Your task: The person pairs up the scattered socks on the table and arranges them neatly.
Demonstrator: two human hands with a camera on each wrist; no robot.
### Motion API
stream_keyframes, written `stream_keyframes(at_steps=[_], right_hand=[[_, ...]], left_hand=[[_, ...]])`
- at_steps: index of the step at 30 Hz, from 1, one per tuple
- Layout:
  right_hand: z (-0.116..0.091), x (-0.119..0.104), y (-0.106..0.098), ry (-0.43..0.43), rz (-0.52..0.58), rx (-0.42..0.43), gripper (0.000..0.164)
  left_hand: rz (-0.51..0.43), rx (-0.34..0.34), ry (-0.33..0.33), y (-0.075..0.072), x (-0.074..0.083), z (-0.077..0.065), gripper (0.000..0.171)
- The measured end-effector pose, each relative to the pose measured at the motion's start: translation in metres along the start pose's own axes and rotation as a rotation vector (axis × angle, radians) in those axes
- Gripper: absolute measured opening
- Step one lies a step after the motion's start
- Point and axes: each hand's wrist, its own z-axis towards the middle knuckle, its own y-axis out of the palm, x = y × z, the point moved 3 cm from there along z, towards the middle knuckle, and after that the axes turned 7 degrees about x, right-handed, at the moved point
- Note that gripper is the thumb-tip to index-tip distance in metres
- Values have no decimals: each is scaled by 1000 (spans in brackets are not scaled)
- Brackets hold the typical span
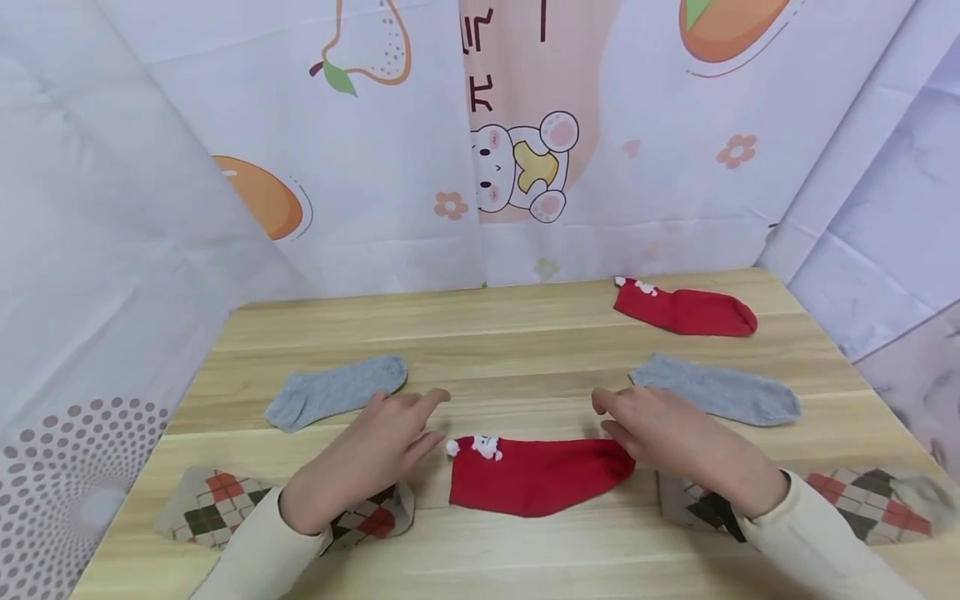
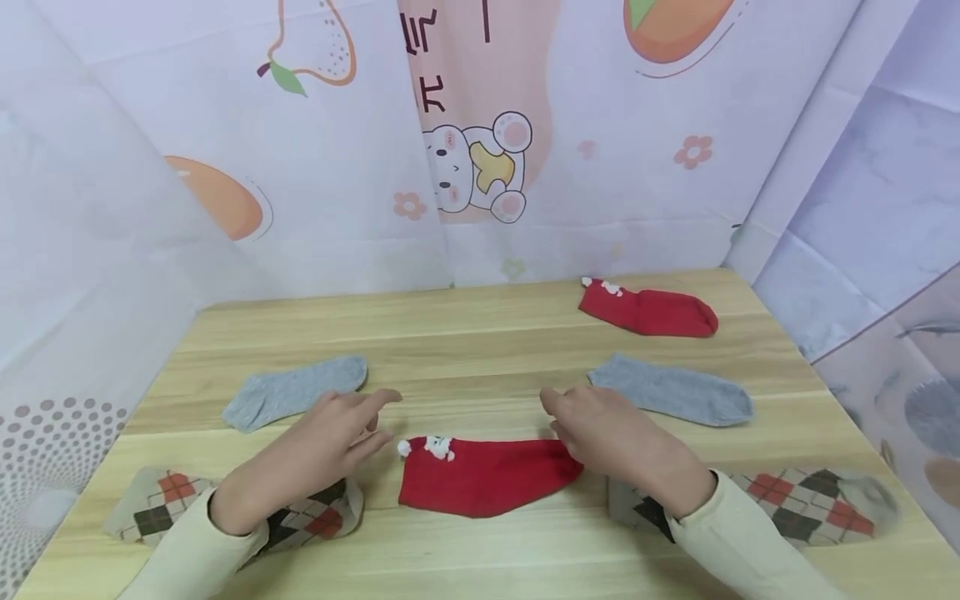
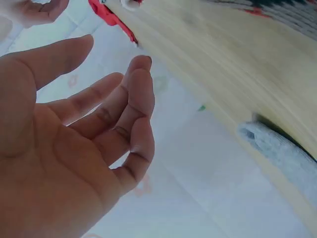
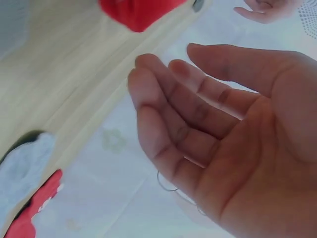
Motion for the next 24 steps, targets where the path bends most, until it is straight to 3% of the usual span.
stream_keyframes(at_steps=[9,14,19,24], right_hand=[[-7,19,-2,48,-51,-30,24],[-11,32,-9,44,-59,17,23],[-13,42,-15,20,-84,82,22],[-14,48,-20,38,-54,93,23]], left_hand=[[40,52,75,-7,-4,24,43],[35,77,129,-9,-5,46,44],[56,56,176,-5,-2,69,43],[41,34,195,-3,2,91,40]])
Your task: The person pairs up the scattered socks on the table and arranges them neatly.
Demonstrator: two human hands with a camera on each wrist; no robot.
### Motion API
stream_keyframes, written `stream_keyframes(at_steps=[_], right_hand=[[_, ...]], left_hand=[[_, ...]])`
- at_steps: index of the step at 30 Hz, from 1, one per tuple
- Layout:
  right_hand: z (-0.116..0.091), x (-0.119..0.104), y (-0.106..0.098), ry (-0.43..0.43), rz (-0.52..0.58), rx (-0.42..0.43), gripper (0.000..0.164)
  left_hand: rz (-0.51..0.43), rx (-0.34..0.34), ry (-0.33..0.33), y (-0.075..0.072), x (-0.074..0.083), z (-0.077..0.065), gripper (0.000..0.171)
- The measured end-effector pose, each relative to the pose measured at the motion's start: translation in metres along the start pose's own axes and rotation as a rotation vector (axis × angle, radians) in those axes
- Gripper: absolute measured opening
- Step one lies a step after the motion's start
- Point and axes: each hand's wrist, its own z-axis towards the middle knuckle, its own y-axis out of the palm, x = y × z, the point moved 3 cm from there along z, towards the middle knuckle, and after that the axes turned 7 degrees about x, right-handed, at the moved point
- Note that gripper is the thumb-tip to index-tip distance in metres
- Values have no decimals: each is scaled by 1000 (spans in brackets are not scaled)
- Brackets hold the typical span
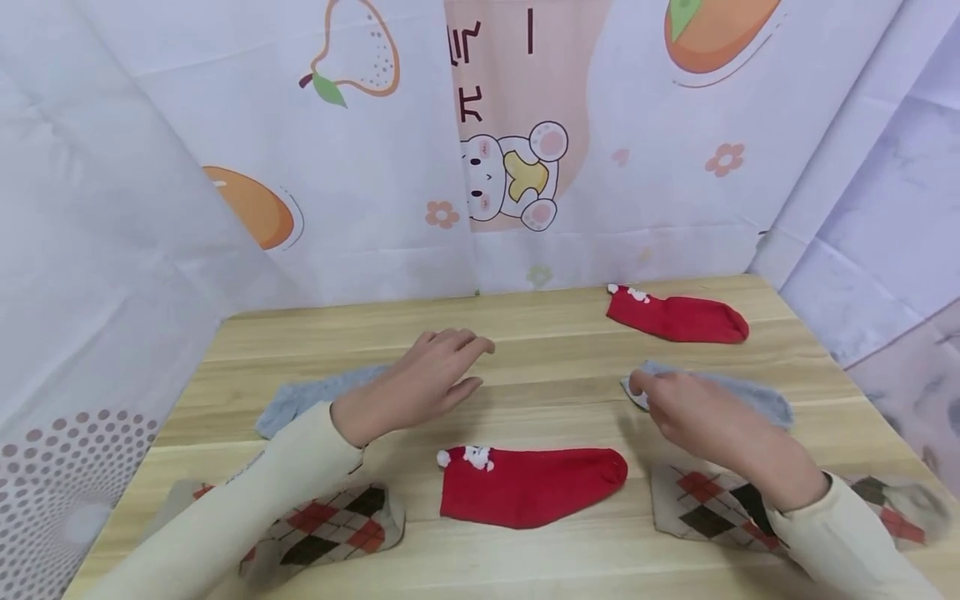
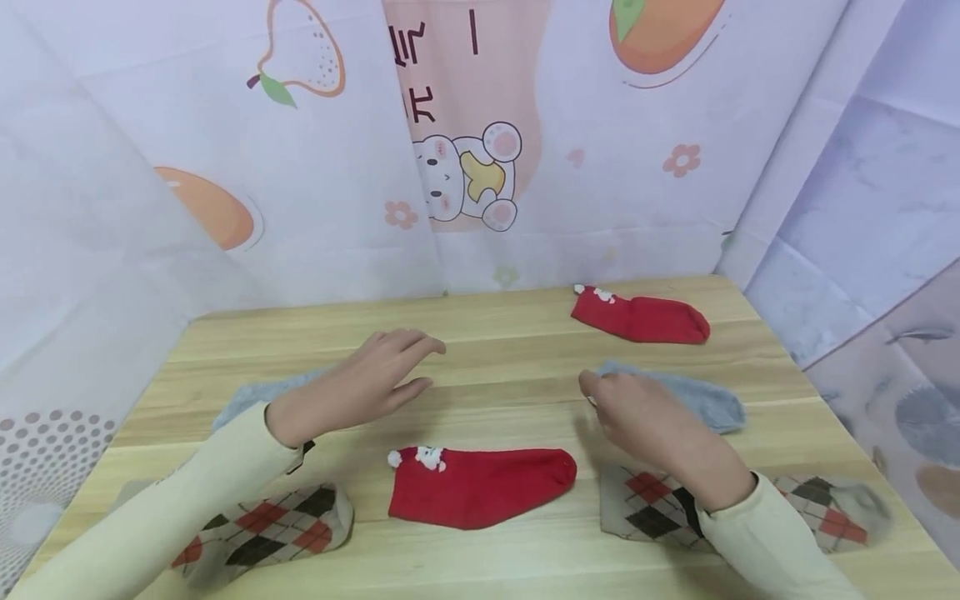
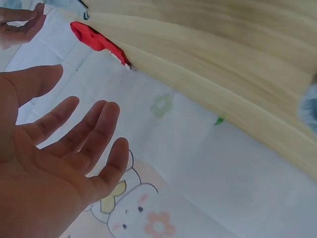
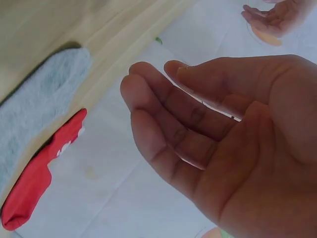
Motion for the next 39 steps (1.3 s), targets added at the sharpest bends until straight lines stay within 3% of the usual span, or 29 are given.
stream_keyframes(at_steps=[7,14,20,27,34,39], right_hand=[[4,9,-13,13,14,39,20],[10,26,-20,-5,-21,131,18],[10,39,-22,15,-17,171,14],[15,55,-21,40,8,217,12],[9,72,-23,142,27,217,14],[2,81,-22,196,53,213,17]], left_hand=[[-9,12,33,3,1,26,31],[-57,32,4,9,-4,42,32],[-87,52,16,18,-7,59,30],[-103,25,-43,24,-16,78,28],[-144,-16,-74,39,-17,104,29],[-192,-25,-73,50,-8,127,29]])
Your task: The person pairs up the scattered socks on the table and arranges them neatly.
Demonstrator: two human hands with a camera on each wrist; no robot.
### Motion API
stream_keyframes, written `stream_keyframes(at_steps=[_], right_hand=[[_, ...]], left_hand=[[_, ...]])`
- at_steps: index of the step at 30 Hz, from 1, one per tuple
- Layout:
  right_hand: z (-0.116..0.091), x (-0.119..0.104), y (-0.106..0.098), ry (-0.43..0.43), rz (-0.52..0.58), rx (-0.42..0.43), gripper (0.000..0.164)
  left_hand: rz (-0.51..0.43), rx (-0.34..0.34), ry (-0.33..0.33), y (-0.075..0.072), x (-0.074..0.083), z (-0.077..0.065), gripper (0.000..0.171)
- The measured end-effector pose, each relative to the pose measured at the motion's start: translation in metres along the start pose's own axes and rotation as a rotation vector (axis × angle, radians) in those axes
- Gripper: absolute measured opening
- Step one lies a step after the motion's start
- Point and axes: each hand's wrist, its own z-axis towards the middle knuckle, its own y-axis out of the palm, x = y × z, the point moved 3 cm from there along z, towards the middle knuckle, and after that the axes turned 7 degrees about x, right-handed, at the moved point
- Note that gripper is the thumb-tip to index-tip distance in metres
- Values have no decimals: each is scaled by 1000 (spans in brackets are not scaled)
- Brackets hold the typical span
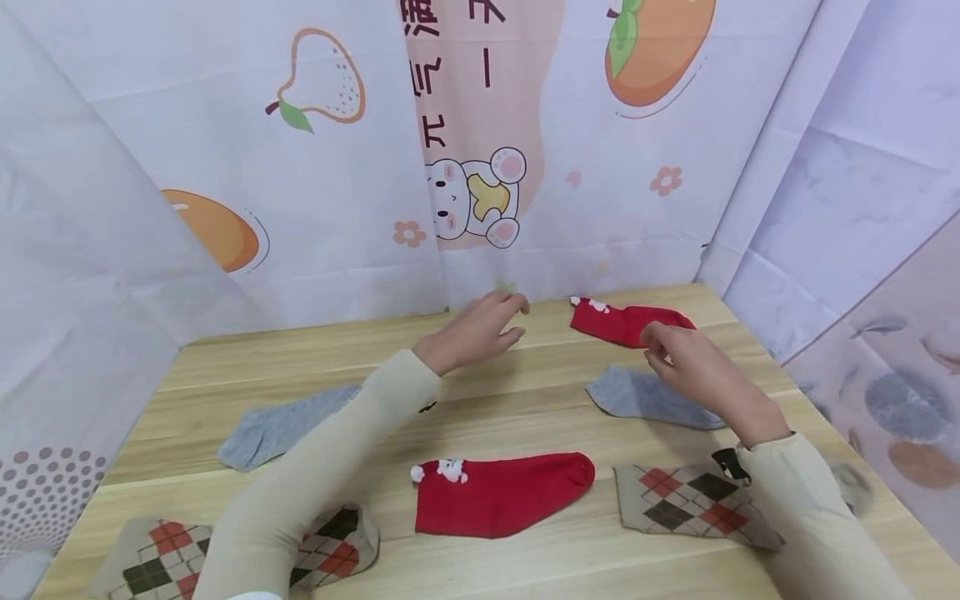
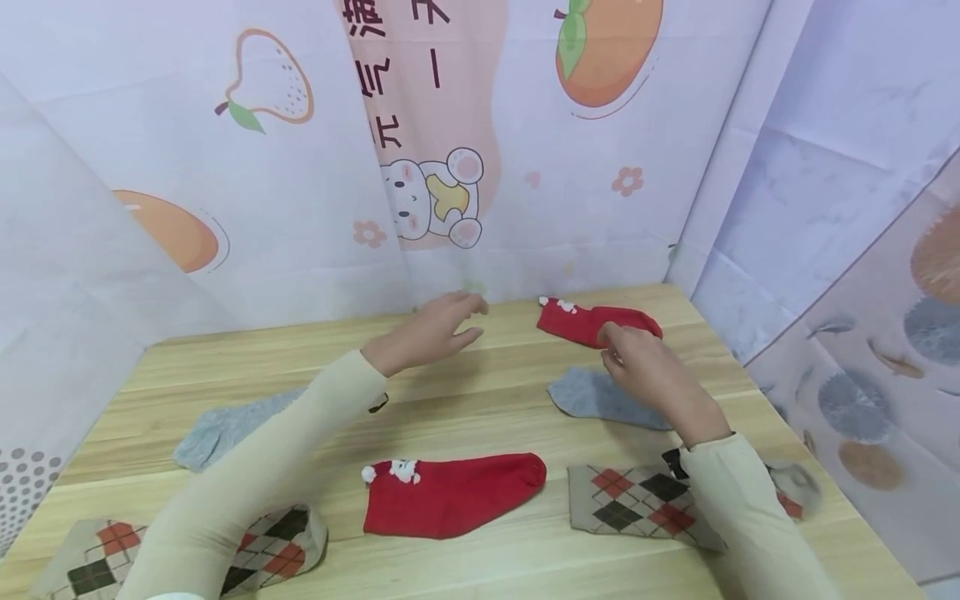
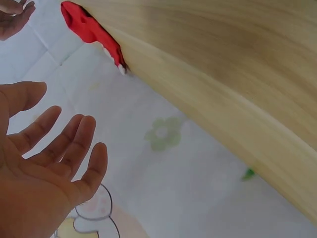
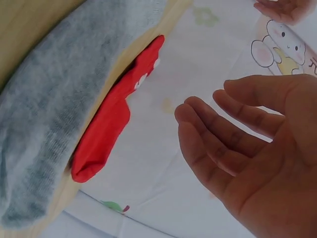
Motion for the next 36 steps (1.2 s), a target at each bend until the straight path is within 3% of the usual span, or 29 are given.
stream_keyframes(at_steps=[7,14,22,27,33,36], right_hand=[[-4,20,1,49,1,55,25],[-5,33,8,40,14,76,37],[0,49,6,49,3,96,38],[8,60,15,42,-37,29,44],[16,70,40,-20,-111,-189,47],[16,69,42,-19,-103,-252,43]], left_hand=[[-11,-8,26,25,10,28,28],[-3,-20,-25,55,-2,43,30],[-78,-20,-66,63,-1,57,33],[-99,-50,-87,70,4,63,35],[-64,-76,-71,85,10,66,38],[-52,-82,-79,87,13,67,39]])
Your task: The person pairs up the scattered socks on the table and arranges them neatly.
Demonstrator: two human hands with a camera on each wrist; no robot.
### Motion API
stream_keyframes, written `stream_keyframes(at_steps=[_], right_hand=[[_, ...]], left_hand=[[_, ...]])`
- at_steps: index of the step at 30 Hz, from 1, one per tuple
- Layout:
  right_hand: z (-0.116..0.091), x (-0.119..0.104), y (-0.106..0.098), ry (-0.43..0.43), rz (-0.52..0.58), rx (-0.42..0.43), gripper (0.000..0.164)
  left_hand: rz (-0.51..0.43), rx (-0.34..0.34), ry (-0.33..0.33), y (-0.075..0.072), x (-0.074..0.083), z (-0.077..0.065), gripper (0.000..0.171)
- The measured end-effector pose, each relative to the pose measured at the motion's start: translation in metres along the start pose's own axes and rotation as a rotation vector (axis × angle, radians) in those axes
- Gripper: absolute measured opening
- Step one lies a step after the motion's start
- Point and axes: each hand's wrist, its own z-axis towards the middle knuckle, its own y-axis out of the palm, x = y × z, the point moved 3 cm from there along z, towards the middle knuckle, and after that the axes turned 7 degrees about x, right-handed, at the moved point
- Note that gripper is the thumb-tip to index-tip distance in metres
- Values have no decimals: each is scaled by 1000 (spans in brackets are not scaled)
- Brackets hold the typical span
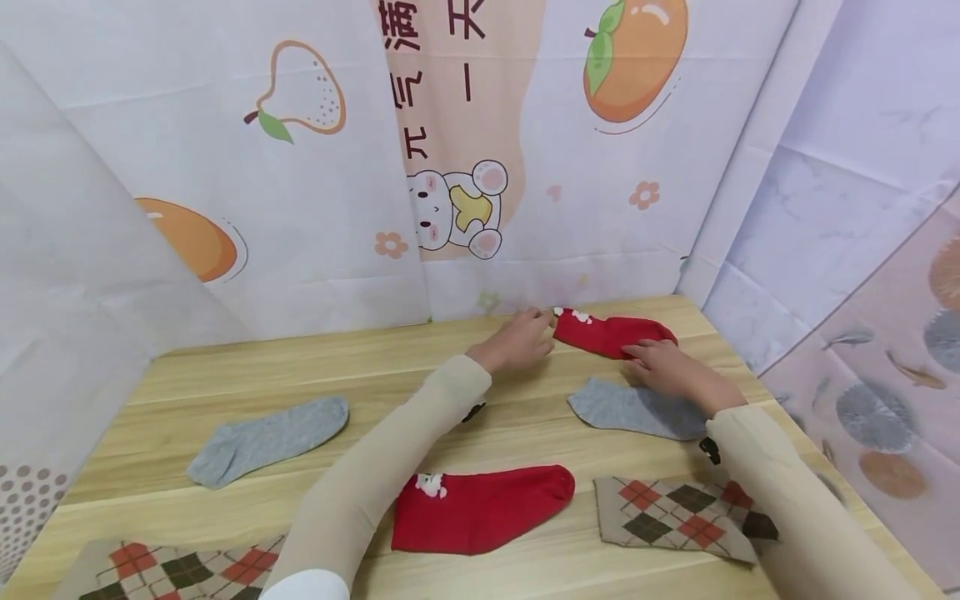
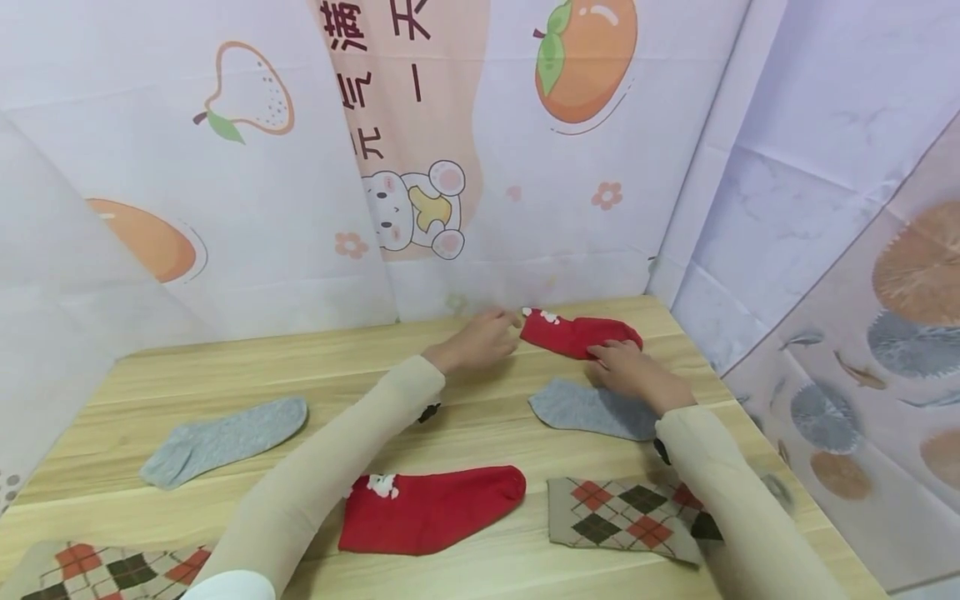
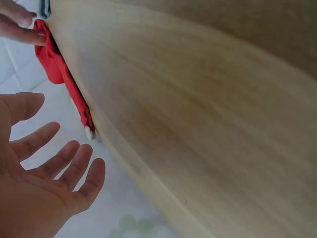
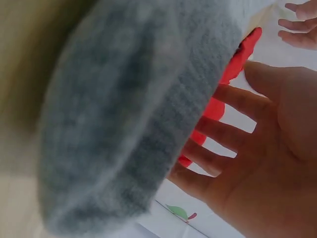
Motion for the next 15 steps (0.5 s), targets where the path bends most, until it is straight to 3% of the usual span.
stream_keyframes(at_steps=[10,15], right_hand=[[-5,-5,-1,-22,68,-16,37],[-8,-3,-6,22,86,81,36]], left_hand=[[30,-43,-6,14,10,1,44],[65,-95,-13,18,11,-1,47]])
